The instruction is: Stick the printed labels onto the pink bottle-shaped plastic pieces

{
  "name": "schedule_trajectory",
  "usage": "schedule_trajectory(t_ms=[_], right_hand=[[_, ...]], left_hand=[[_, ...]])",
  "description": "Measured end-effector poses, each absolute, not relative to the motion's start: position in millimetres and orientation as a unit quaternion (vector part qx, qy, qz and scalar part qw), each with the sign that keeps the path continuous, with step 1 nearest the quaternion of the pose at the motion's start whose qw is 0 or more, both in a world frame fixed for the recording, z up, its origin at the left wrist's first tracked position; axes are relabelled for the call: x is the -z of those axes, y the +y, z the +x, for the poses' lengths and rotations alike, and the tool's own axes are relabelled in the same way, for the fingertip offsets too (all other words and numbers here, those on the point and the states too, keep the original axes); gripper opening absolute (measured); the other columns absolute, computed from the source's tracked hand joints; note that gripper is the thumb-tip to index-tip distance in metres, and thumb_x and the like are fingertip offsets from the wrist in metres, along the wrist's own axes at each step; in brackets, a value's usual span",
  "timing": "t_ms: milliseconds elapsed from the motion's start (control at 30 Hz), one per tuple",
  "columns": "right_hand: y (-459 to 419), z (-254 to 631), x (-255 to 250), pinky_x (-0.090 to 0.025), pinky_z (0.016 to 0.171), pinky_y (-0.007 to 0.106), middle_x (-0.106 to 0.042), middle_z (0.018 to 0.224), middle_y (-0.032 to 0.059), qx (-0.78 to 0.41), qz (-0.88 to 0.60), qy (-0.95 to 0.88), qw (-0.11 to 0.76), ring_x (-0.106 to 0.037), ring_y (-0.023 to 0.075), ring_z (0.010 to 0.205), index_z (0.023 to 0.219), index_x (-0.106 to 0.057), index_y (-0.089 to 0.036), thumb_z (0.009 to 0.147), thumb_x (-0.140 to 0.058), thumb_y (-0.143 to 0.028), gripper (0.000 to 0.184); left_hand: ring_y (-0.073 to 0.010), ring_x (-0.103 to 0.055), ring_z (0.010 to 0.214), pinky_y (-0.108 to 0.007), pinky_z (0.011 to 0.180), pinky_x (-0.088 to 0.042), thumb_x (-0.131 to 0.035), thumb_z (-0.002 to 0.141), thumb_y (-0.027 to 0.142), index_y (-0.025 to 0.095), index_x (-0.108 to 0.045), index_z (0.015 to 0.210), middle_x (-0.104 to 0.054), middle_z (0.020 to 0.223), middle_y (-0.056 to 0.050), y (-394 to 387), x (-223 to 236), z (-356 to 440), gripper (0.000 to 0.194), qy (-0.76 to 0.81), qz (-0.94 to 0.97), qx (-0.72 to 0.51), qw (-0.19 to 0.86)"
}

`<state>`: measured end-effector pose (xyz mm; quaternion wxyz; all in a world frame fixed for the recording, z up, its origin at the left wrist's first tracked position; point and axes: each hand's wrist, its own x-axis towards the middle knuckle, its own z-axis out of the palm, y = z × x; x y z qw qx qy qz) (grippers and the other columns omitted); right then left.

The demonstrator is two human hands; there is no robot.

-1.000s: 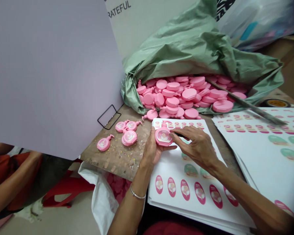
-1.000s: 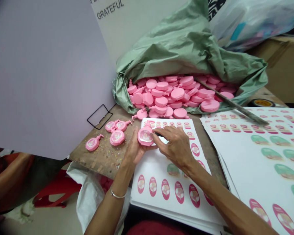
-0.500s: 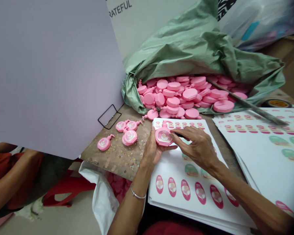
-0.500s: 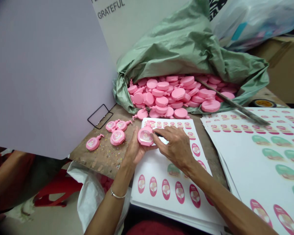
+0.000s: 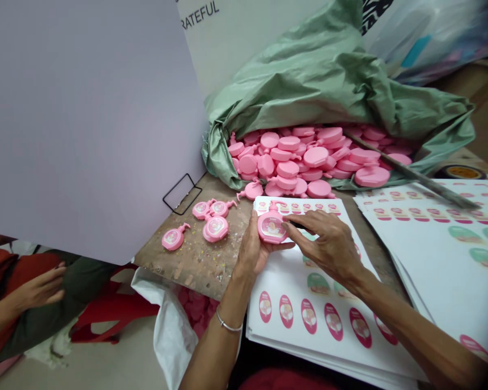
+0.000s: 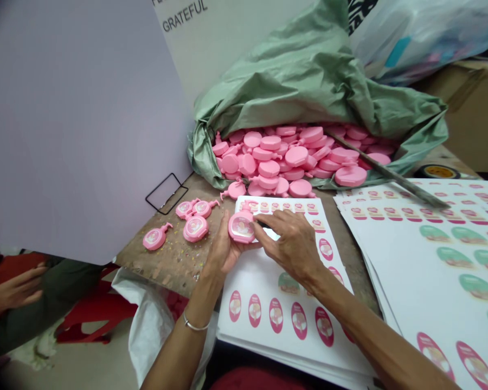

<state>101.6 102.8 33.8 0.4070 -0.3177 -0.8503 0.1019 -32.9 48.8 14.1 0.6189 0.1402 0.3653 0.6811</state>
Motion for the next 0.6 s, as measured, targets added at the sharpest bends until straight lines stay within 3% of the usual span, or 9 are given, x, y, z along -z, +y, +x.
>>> schedule_trajectory(t_ms=[200, 367, 500, 600], right_hand=[[102.9, 101.7, -36.2, -0.054, 0.076, 0.035, -0.076, 0.089, 0.0036, -0.241, -0.337, -0.814, 0.408, -0.07, 0.0206, 0.081, 0.089, -0.074, -0.023, 0.083, -0.063, -0.031, 0.015], [101.2, 103.5, -39.6, -0.053, 0.057, 0.028, -0.076, 0.077, 0.0026, -0.388, -0.382, -0.75, 0.375, -0.07, 0.0193, 0.067, 0.089, -0.076, -0.02, 0.078, -0.067, -0.037, 0.022], [99.9, 103.8, -38.2, -0.05, 0.049, 0.025, -0.074, 0.069, 0.0021, -0.428, -0.397, -0.719, 0.377, -0.067, 0.0182, 0.06, 0.087, -0.077, -0.019, 0.075, -0.07, -0.04, 0.025], [99.4, 100.1, -33.1, -0.053, 0.052, 0.027, -0.075, 0.073, 0.0031, -0.452, -0.397, -0.698, 0.389, -0.068, 0.0198, 0.064, 0.087, -0.078, -0.02, 0.073, -0.073, -0.041, 0.026]], left_hand=[[-0.0269, -0.069, 0.095, -0.043, 0.074, -0.06, -0.04, 0.095, 0.049, 0.014, -0.06, 0.124, -0.07, 0.11, -0.015, 49.3, -13.3, -33.0, 0.049, 0.387, 0.134, -0.672, 0.617], [-0.0279, -0.07, 0.092, -0.042, 0.073, -0.061, -0.042, 0.094, 0.047, 0.009, -0.066, 0.11, -0.073, 0.1, -0.015, 47.9, -14.0, -33.9, 0.047, 0.404, 0.155, -0.657, 0.617], [-0.0293, -0.07, 0.093, -0.043, 0.076, -0.06, -0.044, 0.093, 0.046, 0.01, -0.067, 0.11, -0.072, 0.103, -0.015, 46.0, -18.1, -33.5, 0.045, 0.409, 0.164, -0.658, 0.611], [-0.0297, -0.07, 0.091, -0.043, 0.075, -0.06, -0.046, 0.092, 0.046, 0.013, -0.068, 0.109, -0.073, 0.101, -0.015, 43.8, -18.8, -34.3, 0.043, 0.414, 0.16, -0.651, 0.615]])
